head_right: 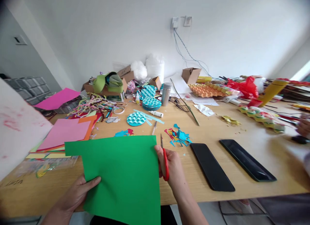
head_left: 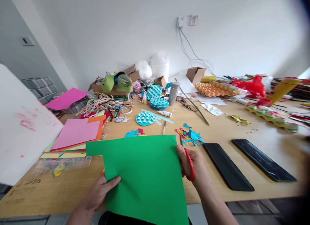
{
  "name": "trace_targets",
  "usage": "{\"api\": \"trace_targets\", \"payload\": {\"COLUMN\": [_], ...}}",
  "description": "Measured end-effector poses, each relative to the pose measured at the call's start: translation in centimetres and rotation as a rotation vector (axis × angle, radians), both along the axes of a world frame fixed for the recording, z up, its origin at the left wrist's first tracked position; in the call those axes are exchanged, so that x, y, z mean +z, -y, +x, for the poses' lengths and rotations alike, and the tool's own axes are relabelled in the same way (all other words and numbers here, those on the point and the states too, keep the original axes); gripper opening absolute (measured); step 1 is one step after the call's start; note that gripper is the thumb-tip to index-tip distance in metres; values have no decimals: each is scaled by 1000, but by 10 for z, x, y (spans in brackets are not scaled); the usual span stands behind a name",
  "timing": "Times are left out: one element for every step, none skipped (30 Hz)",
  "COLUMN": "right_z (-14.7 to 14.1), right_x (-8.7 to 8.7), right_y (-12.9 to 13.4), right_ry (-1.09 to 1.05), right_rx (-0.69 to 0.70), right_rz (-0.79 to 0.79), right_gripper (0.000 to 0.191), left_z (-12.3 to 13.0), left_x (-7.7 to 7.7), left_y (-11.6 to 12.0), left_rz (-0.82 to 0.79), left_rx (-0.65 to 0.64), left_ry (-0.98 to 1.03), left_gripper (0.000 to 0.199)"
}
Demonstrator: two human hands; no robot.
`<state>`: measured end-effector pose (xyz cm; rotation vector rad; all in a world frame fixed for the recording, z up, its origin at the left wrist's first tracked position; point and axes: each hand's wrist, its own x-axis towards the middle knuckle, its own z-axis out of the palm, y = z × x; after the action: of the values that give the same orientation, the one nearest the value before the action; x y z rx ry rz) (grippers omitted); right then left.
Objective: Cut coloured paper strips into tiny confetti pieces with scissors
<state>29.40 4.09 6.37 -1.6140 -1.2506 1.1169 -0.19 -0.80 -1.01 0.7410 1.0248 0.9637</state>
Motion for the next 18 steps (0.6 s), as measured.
{"api": "trace_targets", "payload": {"right_z": [2, 4, 7, 10, 13, 15, 18, 20, 21, 22, 23, 23, 22, 21, 20, 19, 19, 19], "right_x": [0, -1, -1, -1, -1, -1, -1, -1, 0, 0, 1, 1, 1, 1, 0, -1, -2, -3], "right_y": [0, 0, -1, -1, -2, -2, -3, -3, -3, -3, -3, -4, -4, -5, -7, -8, -10, -12], "right_ry": [-4, -6, -9, -30, -36, -23, -6, 9, 37, 65, 72, 84, 85, 76, 55, 29, -20, -75], "right_rx": [-34, -80, -126, -158, -170, -167, -143, -124, -135, -132, -125, -126, -125, -134, -148, -165, -198, -216], "right_rz": [22, 38, 41, 48, 54, 70, 92, 109, 137, 156, 177, 199, 212, 219, 221, 209, 201, 195], "right_gripper": [58, 57, 55, 54, 52, 49, 48, 47, 47, 45, 44, 44, 44, 44, 45, 47, 47, 49], "left_z": [1, 2, 3, 2, 1, -2, -5, -9, -14, -19, -24, -31, -38, -45, -54, -62, -71, -80], "left_x": [2, 5, 8, 12, 15, 19, 23, 27, 32, 36, 41, 46, 51, 55, 58, 61, 63, 65], "left_y": [1, 3, 3, 4, 3, 1, -1, -5, -10, -16, -23, -31, -40, -50, -59, -69, -79, -88], "left_rz": [9, 13, 19, 16, 14, 10, 15, 16, 20, 36, 40, 30, 24, 23, 7, -4, -16, 11], "left_rx": [15, 24, 40, 70, 122, 183, 265, 348, 427, 506, 576, 646, 710, 777, 829, 878, 935, 1003], "left_ry": [23, 43, 60, 68, 70, 68, 56, 41, 30, 31, 36, 37, 39, 45, 65, 86, 114, 155], "left_gripper": [41, 39, 40, 41, 41, 41, 40, 39, 38, 39, 39, 40, 39, 37, 34, 32, 32, 34]}}
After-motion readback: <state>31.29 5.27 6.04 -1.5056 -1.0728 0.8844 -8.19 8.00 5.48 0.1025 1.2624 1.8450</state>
